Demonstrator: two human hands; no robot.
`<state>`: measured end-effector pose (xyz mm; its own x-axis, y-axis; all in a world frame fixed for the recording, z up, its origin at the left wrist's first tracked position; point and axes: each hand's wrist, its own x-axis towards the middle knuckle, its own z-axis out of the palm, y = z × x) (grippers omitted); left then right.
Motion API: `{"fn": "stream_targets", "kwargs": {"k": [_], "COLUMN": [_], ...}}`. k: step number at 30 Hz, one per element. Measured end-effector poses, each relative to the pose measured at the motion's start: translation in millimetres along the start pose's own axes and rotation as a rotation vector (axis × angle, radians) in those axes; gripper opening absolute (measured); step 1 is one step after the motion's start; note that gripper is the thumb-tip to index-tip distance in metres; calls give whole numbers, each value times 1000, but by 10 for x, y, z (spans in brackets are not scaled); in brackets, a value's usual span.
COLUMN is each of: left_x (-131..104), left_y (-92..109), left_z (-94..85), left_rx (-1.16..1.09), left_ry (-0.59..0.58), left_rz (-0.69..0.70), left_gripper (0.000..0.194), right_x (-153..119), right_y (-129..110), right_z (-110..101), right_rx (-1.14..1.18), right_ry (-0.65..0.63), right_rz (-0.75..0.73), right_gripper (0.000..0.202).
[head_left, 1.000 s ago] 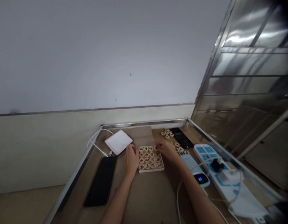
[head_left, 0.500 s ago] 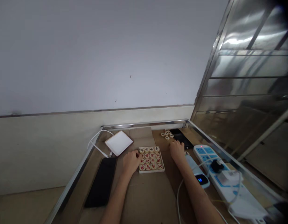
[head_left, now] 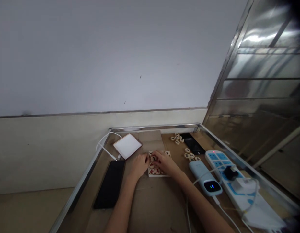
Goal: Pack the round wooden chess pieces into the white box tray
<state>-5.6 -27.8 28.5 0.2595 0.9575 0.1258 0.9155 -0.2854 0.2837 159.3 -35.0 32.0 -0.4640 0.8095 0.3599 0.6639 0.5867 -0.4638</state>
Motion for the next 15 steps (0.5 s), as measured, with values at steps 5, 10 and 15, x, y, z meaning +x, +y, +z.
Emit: {"fn": "stream_targets", "kwargs": {"k": [5, 10, 15], "left_x": [9, 15, 32], "left_y": [33, 63, 54], "left_z": [-30, -36, -48], "left_rx": [44, 44, 27], "left_ry": [-30, -40, -66], "left_rz": [-40, -42, -34], "left_gripper": [31, 43, 41], "right_x": [18, -3, -206], "right_y": [34, 128, 450], "right_z": [40, -184, -437], "right_rx": [20, -234, -711], "right_ry": [10, 102, 211], "right_rz": [-48, 134, 648], "right_gripper": [24, 16, 28]}}
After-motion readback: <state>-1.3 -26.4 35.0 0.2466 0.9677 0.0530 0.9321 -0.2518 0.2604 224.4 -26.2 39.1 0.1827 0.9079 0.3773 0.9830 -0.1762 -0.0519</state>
